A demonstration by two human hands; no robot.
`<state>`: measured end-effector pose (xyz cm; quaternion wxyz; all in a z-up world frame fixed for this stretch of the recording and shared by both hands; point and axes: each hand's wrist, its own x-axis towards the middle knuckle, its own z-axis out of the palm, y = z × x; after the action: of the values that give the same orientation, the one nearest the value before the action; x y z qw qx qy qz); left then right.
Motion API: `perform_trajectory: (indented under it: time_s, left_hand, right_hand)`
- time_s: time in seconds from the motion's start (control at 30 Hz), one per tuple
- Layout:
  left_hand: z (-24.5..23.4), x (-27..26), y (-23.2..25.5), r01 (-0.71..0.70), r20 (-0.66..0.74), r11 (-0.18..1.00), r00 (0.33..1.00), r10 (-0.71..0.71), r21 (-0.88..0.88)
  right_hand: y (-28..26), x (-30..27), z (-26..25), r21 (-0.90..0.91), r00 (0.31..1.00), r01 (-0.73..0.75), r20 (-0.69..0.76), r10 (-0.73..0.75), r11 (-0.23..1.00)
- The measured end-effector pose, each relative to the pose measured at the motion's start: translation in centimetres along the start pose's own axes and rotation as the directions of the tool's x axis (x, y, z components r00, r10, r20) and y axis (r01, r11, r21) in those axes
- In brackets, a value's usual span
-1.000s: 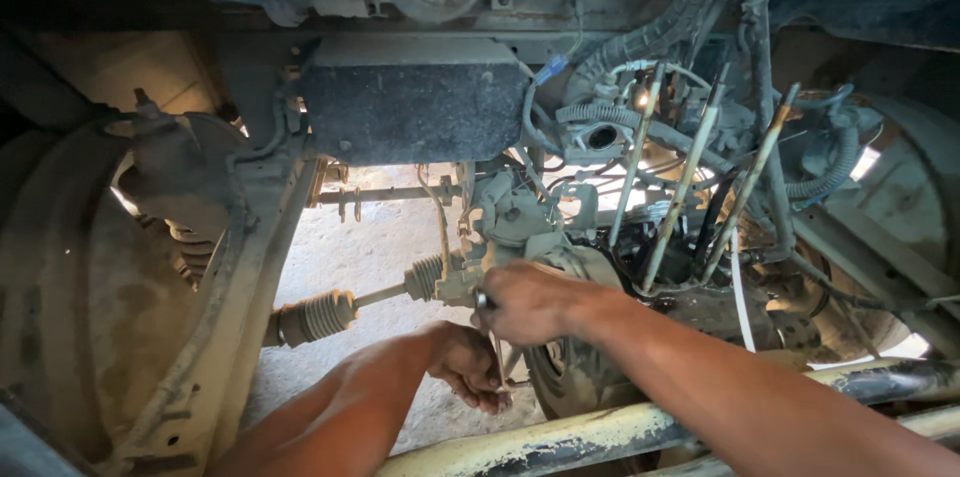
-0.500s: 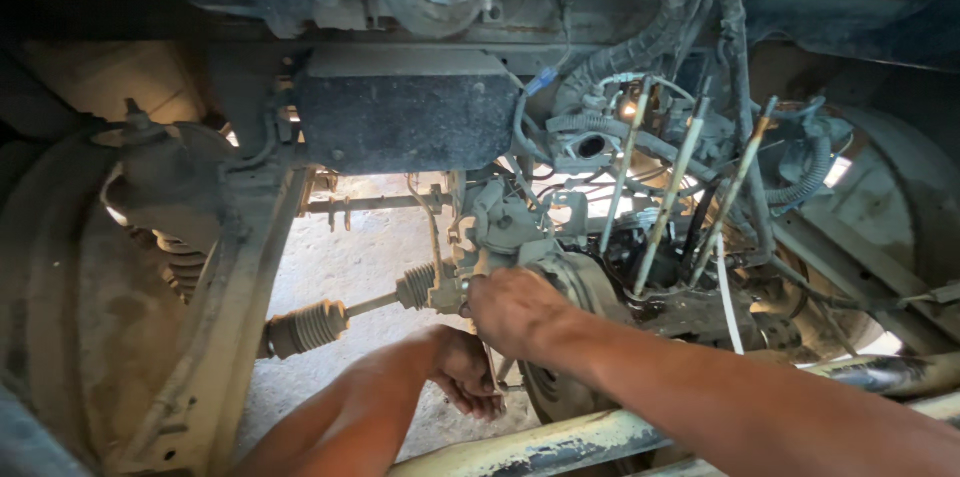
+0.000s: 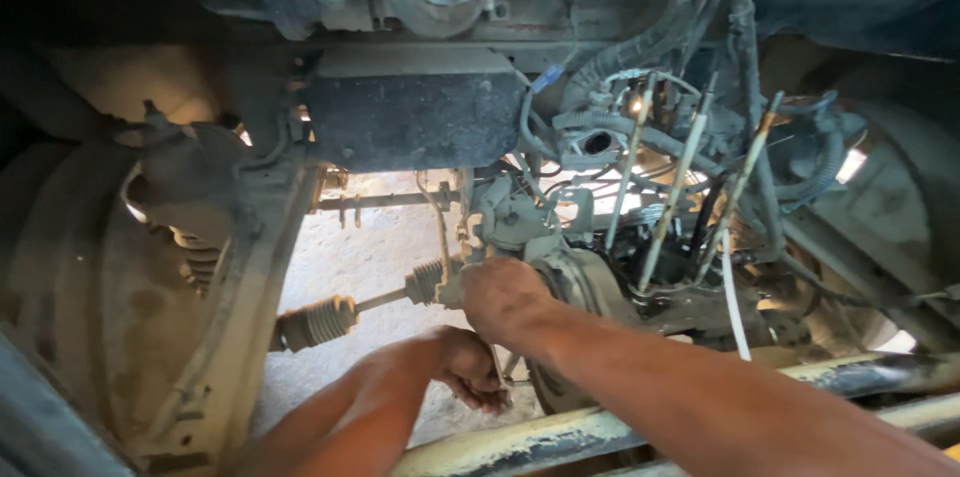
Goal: The person works underneath a vehicle, using a wrench to tighten bolts on the engine block and surrounding components. The camera provides a close-up view of the hands manipulating the tool within the confined engine bay space.
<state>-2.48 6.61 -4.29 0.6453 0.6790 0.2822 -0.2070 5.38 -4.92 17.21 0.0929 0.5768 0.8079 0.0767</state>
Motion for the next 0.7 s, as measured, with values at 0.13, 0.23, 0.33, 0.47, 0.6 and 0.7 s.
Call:
perform_trajectory:
  time_s: [0.13,0.23,0.33,0.47,0.6,0.7]
  left_hand:
    - [0.3,0.0,0.0,0.000,-0.042,1.000,0.999,0.000,-0.009]
    - [0.5,-0.2,0.4,0.004,-0.025,0.999,1.000,-0.005,-0.035]
    - [0.8,-0.8,0.3,-0.001,-0.083,0.997,0.997,-0.006,-0.078]
    - [1.0,0.1,-0.2,0.016,-0.080,0.997,0.997,-0.023,-0.078]
    - [0.6,0.7,-0.4,0.023,-0.136,0.997,0.990,-0.033,-0.078]
    - [0.5,1.0,-0.8,0.013,-0.122,0.997,0.992,-0.023,-0.081]
  right_hand:
    - [-0.6,-0.3,-0.9,0.046,0.995,-0.091,0.044,0.089,0.995]
    - [-0.9,-0.4,-1.2,0.072,0.988,-0.142,0.076,0.136,0.987]
    - [-0.9,-0.3,-1.5,0.102,0.988,-0.148,0.054,0.143,0.984]
    - [-0.8,-0.4,-1.3,0.071,0.989,-0.136,0.062,0.131,0.988]
    - [-0.8,-0.4,-1.1,0.014,0.993,-0.113,0.028,0.113,0.993]
    - [-0.5,0.0,-0.4,-0.033,0.996,-0.085,-0.001,0.085,0.996]
